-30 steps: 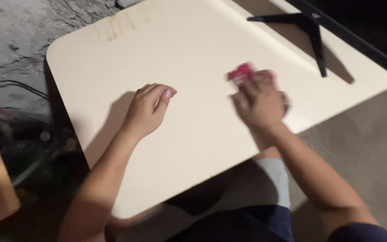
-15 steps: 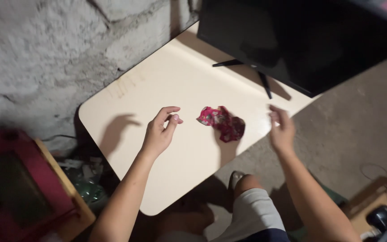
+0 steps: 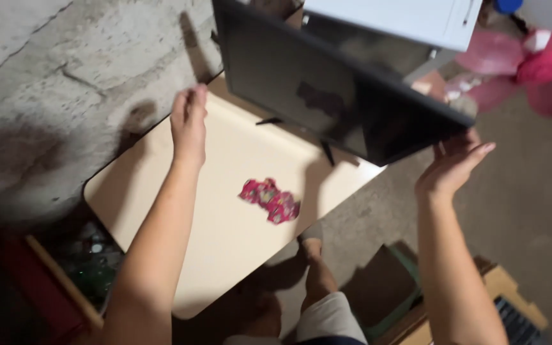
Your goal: Cleaning a desk surface using foam cleaner and a cloth.
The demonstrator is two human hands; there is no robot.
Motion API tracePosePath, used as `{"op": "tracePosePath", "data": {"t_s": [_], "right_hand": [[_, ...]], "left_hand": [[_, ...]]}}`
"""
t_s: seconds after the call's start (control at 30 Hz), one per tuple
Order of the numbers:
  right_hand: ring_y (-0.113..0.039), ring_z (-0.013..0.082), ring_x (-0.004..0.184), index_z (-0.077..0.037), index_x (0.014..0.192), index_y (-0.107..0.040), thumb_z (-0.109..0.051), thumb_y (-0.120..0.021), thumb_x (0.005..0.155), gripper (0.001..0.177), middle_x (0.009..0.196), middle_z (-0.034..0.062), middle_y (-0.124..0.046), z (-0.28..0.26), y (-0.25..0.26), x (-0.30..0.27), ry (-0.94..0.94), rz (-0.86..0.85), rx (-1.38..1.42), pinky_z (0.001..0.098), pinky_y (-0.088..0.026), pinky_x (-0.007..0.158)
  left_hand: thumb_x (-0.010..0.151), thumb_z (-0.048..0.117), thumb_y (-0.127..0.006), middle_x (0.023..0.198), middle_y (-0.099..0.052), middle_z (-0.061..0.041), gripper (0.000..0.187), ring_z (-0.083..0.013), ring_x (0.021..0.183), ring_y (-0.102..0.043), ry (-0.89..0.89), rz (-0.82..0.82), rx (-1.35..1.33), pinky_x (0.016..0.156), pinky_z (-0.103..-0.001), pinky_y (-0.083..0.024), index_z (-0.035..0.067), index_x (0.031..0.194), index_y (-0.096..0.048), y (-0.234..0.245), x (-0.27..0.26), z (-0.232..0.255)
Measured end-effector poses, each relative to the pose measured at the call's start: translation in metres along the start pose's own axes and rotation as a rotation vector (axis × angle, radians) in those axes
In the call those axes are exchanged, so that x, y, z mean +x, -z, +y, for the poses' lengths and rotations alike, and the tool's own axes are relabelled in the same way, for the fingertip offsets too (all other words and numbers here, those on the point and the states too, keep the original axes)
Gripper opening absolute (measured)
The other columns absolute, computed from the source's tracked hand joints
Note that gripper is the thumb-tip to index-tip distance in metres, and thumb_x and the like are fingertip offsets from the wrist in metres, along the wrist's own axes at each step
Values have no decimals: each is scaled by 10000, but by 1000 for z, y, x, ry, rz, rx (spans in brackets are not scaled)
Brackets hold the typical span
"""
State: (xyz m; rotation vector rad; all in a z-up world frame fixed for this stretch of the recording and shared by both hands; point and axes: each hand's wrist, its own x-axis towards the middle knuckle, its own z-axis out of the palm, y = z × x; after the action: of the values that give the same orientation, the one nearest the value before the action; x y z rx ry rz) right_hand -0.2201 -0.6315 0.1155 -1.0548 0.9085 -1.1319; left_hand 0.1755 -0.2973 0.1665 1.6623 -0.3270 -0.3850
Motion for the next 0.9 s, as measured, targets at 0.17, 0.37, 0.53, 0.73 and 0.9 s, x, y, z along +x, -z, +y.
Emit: {"op": "tracePosePath", "data": {"t_s": [0.17,0.37,0.53,0.73,0.9], "right_hand": [[-499,205,1463,-79,1525,-475,-690,-379,1007,807,1572,49,-534,26,-20,18,-47,11,229,367,-327,1269],[-448,240,1508,-41,1565,-423,-704,-401,1021,858,1620,85,-473,23,-22,2,-22,-7,221,390,-314,1300],[-462,243,1493,-84,1571,-412,-738,-394,1000,868,1600,84,-480,16,-30,-11,-45,16,154,403,-335,1276],[-439,247,1534,-117,1608,-370,-761,-387,986,896,1625,68,-464,23,-22,-4,-29,-73,161,414,-339,1328],[-477,261,1521,-107,1620,-372,-806,-384,971,954,1599,91,-504,14,-29,-3,-23,-250,125,415,-366,1340]], "left_hand": [[987,561,-705,1467,-479,-86,747,-182,1359,-443,-101,36,-238,1147,-367,-348,39,1467,-470,-43,80,-4],[940,816,-389,1728,-235,-196,1062,-303,1616,-221,-45,-8,-96,1304,-457,-145,55,1657,-203,-61,132,-11],[929,861,-325,1769,5,-175,1140,-292,1635,-43,13,-84,-128,1309,-484,-33,86,1690,19,-65,147,-31],[919,858,-346,1774,13,-117,1124,-289,1629,-22,148,4,-182,1290,-500,-68,116,1691,-2,-68,151,-70],[911,852,-331,1778,24,-71,1112,-265,1633,12,96,93,-251,1293,-468,-44,134,1695,-4,-46,103,-55]]}}
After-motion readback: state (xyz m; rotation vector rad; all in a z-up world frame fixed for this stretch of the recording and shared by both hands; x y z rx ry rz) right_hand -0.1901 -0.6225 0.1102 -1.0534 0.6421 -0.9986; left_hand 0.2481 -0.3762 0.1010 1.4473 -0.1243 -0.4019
